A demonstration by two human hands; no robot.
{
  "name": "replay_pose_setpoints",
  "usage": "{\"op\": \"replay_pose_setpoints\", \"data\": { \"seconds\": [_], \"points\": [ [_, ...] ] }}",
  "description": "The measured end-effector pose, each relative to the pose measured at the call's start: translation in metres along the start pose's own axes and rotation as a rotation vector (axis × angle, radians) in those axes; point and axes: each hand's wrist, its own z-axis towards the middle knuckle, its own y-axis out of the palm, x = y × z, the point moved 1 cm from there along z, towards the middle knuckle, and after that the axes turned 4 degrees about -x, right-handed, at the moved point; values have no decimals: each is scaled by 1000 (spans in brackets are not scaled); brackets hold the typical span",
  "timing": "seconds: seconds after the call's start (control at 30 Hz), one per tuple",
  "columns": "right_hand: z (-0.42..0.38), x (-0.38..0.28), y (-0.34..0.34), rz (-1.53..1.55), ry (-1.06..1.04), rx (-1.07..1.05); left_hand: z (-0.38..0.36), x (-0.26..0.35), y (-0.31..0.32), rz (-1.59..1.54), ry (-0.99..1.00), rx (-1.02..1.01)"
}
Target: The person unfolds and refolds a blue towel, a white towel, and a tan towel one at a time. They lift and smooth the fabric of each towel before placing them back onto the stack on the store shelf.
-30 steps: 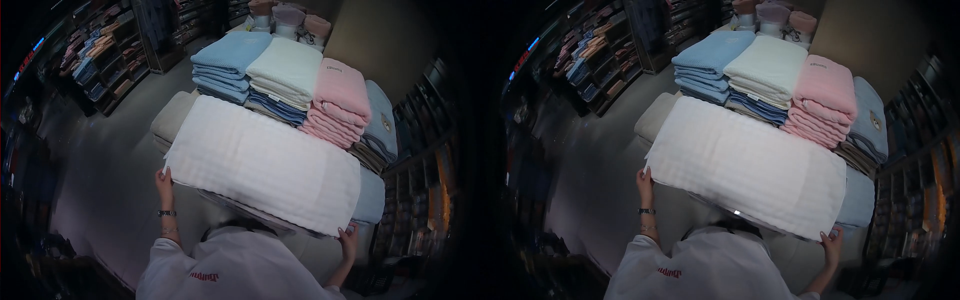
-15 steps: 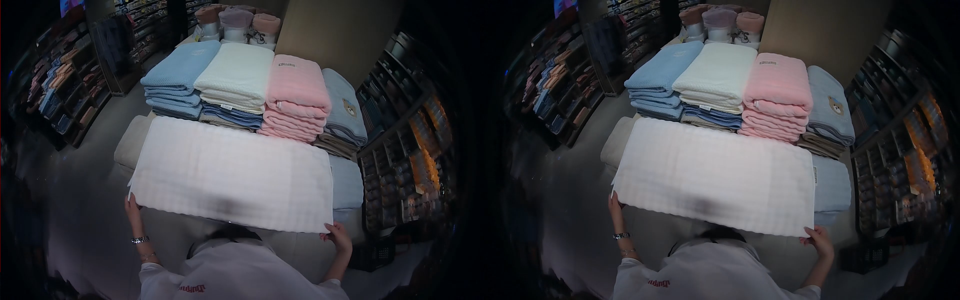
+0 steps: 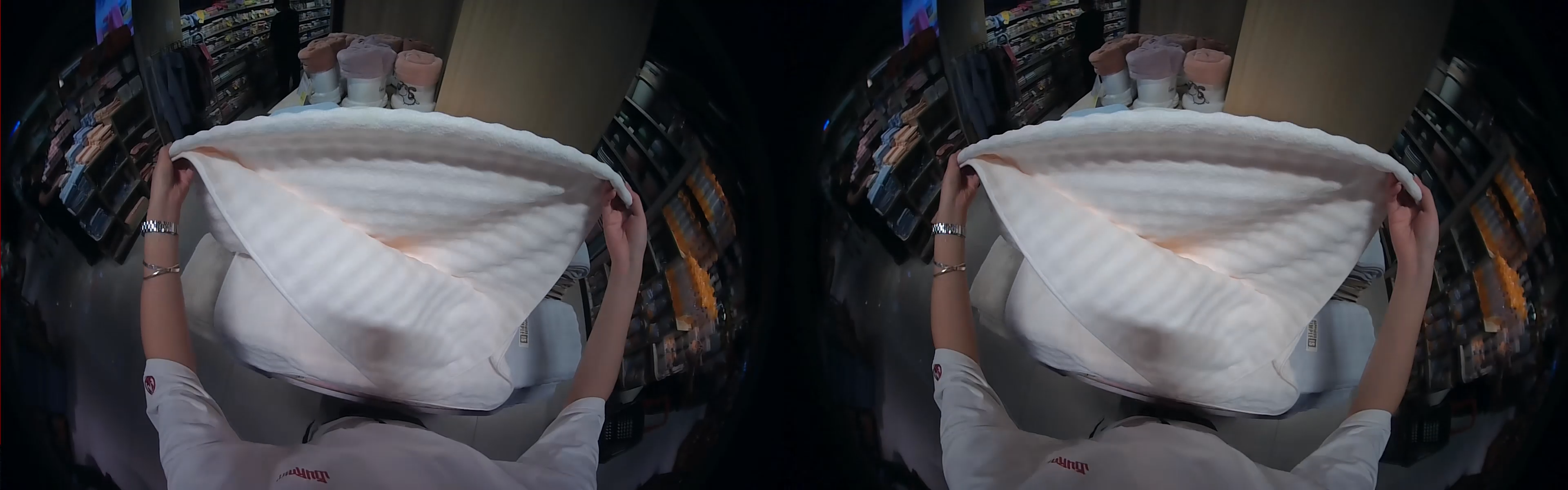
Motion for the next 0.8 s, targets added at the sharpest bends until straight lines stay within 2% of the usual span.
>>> {"op": "replay_pose_setpoints", "data": {
  "seconds": [0.03, 0.13, 0.17, 0.2, 0.23, 0.27, 0.3, 0.33, 0.37, 0.43, 0.53, 0.6, 0.63, 0.73, 0.8],
  "points": [
    [39, 4, -5, 58, 1, 101, 20, -5, 22, 90, 14, 65],
    [134, 46, -48, 26, -68, 161, 69, -34, 59, 384, 32, 153],
    [141, 72, -52, -20, -14, 259, 53, -53, 86, 376, 25, 142],
    [143, 97, -74, -354, 31, 406, 53, -75, 88, 354, 7, 144],
    [135, 123, -88, -758, 85, 459, 49, -93, 85, 380, -20, 139],
    [138, 140, -134, -1328, 325, 212, 47, -105, 72, 462, -107, 26],
    [122, 165, -147, -2077, 434, 155, 42, -120, 64, 407, -85, 77],
    [113, 178, -169, -2005, 352, 140, 36, -132, 56, 355, -63, 130],
    [108, 183, -180, -1930, 274, 123, 33, -138, 43, 262, -45, 68],
    [118, 180, -196, -1945, 275, 109, 19, -137, 7, 80, -2, -41],
    [118, 181, -203, -1941, 314, 120, -23, -113, -58, -111, -27, -14],
    [119, 181, -198, -1920, 289, 135, -102, -86, -21, -34, 149, 260],
    [115, 180, -195, -1902, 259, 138, -131, -82, -39, -28, 148, 302],
    [112, 181, -201, -1876, 142, 128, -231, -84, -123, -89, 120, 420],
    [114, 180, -208, -1761, 38, 108, -286, -107, -221, -202, -6, 865]
  ]
}}
